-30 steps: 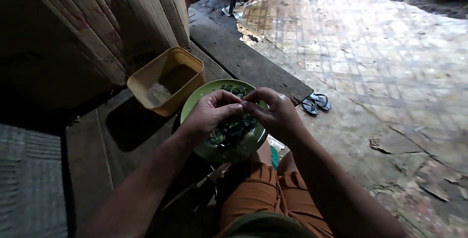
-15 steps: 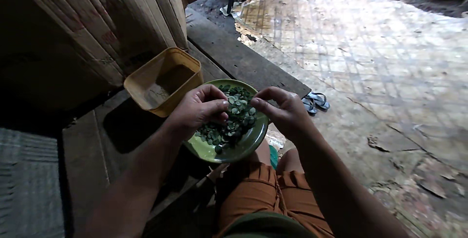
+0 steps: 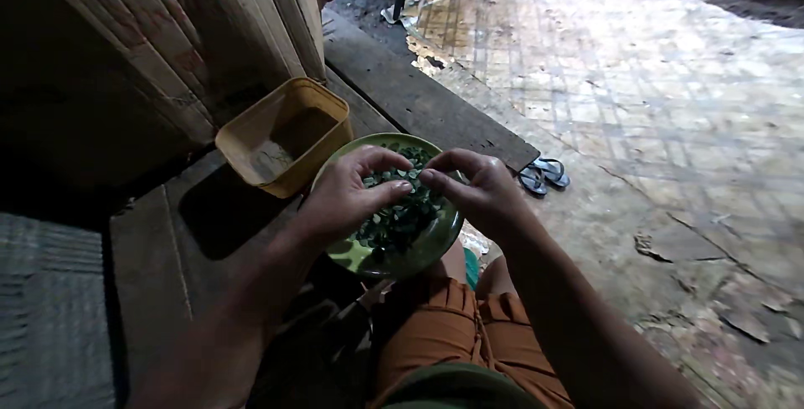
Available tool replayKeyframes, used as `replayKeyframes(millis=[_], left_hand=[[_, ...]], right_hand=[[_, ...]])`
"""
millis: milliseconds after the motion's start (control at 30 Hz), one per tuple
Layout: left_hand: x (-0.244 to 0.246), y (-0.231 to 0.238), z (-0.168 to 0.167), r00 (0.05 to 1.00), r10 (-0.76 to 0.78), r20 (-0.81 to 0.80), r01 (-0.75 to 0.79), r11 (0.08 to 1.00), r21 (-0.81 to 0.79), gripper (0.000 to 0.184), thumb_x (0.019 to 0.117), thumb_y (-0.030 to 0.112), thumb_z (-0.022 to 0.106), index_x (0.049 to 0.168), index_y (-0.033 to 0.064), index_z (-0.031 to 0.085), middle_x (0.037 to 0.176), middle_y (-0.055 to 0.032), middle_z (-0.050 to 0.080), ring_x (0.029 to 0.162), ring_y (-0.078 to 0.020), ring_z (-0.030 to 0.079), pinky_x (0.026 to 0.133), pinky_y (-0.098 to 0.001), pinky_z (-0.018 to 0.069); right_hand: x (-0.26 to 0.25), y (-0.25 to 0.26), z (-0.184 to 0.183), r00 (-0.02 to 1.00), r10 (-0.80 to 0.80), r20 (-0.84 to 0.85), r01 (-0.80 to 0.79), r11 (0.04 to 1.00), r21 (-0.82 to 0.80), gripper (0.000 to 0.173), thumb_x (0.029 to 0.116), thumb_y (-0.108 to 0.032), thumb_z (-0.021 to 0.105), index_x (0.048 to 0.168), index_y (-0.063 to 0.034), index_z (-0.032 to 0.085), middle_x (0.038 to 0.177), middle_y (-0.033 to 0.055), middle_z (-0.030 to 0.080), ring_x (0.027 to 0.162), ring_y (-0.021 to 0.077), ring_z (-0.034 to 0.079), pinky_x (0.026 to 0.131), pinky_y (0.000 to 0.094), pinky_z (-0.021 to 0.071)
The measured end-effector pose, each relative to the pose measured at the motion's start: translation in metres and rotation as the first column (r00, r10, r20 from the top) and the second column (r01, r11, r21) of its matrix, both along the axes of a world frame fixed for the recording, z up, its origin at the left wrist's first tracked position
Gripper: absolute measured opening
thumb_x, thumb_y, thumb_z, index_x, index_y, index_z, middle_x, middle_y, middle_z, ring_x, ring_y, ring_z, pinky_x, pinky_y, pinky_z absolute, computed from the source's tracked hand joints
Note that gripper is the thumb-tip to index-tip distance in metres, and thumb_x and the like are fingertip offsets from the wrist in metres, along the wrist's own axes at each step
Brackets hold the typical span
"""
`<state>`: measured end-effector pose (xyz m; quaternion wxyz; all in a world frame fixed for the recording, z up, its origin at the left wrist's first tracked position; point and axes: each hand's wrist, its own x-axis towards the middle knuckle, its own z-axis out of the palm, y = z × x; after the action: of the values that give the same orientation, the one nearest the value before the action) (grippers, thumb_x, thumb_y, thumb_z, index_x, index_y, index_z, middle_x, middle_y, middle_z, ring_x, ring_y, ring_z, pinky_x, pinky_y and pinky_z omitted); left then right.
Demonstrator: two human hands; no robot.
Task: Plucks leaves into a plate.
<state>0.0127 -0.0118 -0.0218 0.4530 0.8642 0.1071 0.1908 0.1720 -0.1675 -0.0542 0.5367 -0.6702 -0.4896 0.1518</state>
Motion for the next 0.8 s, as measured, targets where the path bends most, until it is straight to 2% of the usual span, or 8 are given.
replayKeyframes(millis=[133,267,367,467,533,633,733,800], left_hand=[[0.001,-0.007,-0.005,0.998,0.058,0.009,-0.059,0.995,0.079,0.005,0.096,0.014,0.07,0.1,0.0115,0.073,0.089,0.006,0.072,0.08,0.001,0.066,0.075,-0.0195,0.056],[-0.001,-0.003,-0.002,0.996,0.082,0.029,-0.085,0.986,0.147,0.004,0.0958,0.015,0.07,0.096,0.012,0.073,0.086,0.006,0.071,0.075,0.0016,0.064,0.07,-0.0178,0.0541],[-0.004,0.01,0.007,0.984,0.159,0.075,-0.175,0.932,0.317,0.011,0.0986,0.017,0.066,0.101,0.0092,0.073,0.092,0.0016,0.071,0.083,-0.0014,0.065,0.079,-0.0234,0.0548],[-0.013,0.034,0.022,0.929,0.337,0.152,-0.368,0.807,0.462,0.019,0.1015,0.018,0.062,0.108,0.0031,0.072,0.102,-0.0113,0.071,0.093,-0.0169,0.068,0.086,-0.0384,0.0558],[-0.022,0.057,0.026,0.87,0.455,0.192,-0.482,0.697,0.532,0.024,0.1041,0.02,0.057,0.112,0.0012,0.07,0.109,-0.0165,0.07,0.099,-0.0247,0.068,0.09,-0.0448,0.0548],[-0.031,0.081,0.023,0.783,0.601,0.158,-0.554,0.559,0.617,0.029,0.1057,0.02,0.053,0.118,0.001,0.07,0.121,-0.0216,0.069,0.119,-0.0382,0.062,0.102,-0.0548,0.0458],[-0.03,0.08,0.024,0.803,0.595,0.03,-0.463,0.592,0.66,0.033,0.1046,0.019,0.055,0.13,0.0017,0.067,0.142,-0.0252,0.056,0.14,-0.0471,0.043,0.113,-0.0634,0.0332],[-0.026,0.065,0.029,0.866,0.499,-0.021,-0.37,0.67,0.644,0.033,0.1043,0.017,0.056,0.132,0.0028,0.067,0.141,-0.023,0.058,0.137,-0.0436,0.047,0.113,-0.0599,0.0357]], right_hand=[[-0.004,0.006,0.001,0.999,0.033,0.026,-0.033,0.999,0.007,0.011,0.099,-0.021,0.067,0.099,-0.0111,0.071,0.086,-0.0052,0.068,0.077,-0.0002,0.063,0.07,0.0207,0.0532],[-0.004,0.008,-0.001,0.999,0.02,0.038,-0.021,0.999,0.027,0.012,0.0988,-0.022,0.066,0.097,-0.0115,0.071,0.085,-0.0059,0.068,0.076,-0.0006,0.063,0.069,0.0207,0.0532],[0.001,0.008,-0.005,0.998,-0.013,0.068,0.011,0.999,0.033,0.018,0.0993,-0.027,0.065,0.101,-0.0102,0.072,0.09,-0.0042,0.07,0.082,0.0007,0.064,0.075,0.0237,0.0538],[0.0,0.008,-0.006,0.993,-0.028,0.116,0.029,1.0,0.001,0.013,0.0989,-0.021,0.067,0.099,-0.0085,0.072,0.089,-0.0016,0.07,0.079,0.0028,0.065,0.073,0.0251,0.0555],[-0.002,0.01,-0.007,0.98,-0.027,0.197,0.036,0.998,-0.044,0.012,0.0983,-0.019,0.068,0.1,-0.0087,0.074,0.093,0.0006,0.071,0.086,0.0084,0.067,0.086,0.0358,0.055],[-0.003,0.013,-0.009,0.933,0.016,0.359,0.02,0.995,-0.096,0.018,0.0983,-0.021,0.065,0.107,-0.0115,0.078,0.104,0.0041,0.074,0.105,0.021,0.067,0.105,0.0553,0.0417],[-0.004,0.013,-0.01,0.898,0.041,0.438,0.015,0.992,-0.123,0.025,0.0981,-0.022,0.065,0.119,-0.0133,0.076,0.115,0.0068,0.073,0.114,0.0283,0.064,0.107,0.0594,0.0383],[-0.004,0.011,-0.01,0.901,0.049,0.431,0.007,0.992,-0.126,0.028,0.0978,-0.022,0.066,0.123,-0.0146,0.074,0.122,0.0059,0.071,0.119,0.0288,0.062,0.107,0.0595,0.0393]])
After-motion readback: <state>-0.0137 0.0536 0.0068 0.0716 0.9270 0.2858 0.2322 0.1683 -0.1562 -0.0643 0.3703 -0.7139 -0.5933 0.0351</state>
